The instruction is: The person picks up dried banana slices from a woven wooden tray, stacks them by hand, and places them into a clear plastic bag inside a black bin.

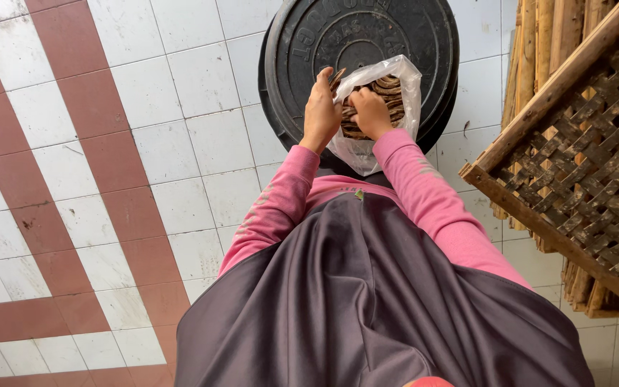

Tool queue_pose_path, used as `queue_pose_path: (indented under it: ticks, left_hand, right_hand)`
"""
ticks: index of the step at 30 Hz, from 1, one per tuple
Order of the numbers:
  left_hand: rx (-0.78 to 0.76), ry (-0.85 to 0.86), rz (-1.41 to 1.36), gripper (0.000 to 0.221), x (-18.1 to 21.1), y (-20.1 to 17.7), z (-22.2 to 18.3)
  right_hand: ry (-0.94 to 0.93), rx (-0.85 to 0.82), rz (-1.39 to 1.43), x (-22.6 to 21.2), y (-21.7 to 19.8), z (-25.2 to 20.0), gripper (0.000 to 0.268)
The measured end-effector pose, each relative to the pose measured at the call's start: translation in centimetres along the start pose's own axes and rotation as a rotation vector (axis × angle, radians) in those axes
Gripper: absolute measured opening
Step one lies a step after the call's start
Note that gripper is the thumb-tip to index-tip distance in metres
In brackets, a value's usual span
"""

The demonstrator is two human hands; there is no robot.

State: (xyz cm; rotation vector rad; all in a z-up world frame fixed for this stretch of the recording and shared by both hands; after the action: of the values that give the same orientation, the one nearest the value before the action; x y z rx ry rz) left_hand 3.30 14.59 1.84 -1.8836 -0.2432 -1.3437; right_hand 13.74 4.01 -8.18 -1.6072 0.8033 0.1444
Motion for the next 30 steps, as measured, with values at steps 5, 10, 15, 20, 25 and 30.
queue_pose_path:
  ticks: [5, 10, 15, 20, 25, 30]
  left_hand:
    - [0.024, -0.001, -0.036, 0.073, 0.9, 0.0, -0.4]
    - [0.143, 0.012, -0.143, 0.069, 1.2, -0.9, -0.3]
    - [0.138, -0.025, -0.454, 0.051, 0.4, 0.0, 0.0]
    - [0.081, -0.013, -0.495, 0.050, 1.4, 1.6, 0.0]
    - [0.124, -0.019, -0.458, 0.051, 2.3, 0.9, 0.0]
    - [0.141, -0.007, -0.467, 0.051, 2.7, -0.8, -1.2]
  right_hand:
    - [0.029, 0.083, 0.029, 1.1, -0.2, -0.4, 0.013]
    - [0.030, -0.049, 0.297, 3.5, 1.2, 0.2, 0.023]
    - [0.240, 0.150, 0.996, 5.9, -0.7, -0.8, 0.013]
    - [0.224, 0.039, 0.972, 4.5, -2.3, -1.5, 0.013]
    - [0.203, 0.104, 0.257, 3.3, -2.3, -0.6, 0.025]
    - [0.046, 0.172, -0.014, 1.8, -0.5, 1.0, 0.015]
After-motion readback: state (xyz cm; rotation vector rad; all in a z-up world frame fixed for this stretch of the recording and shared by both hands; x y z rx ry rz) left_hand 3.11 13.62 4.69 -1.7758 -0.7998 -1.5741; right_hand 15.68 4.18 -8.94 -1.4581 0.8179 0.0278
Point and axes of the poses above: each hand's wrist, its own z-axis towards the middle knuckle, its own y-axis out of the palm, x = y × z, the point moved 9 cm from there along z, towards the middle knuckle, and after that the axes turned 5 degrees about -x, right-handed, at the moved point
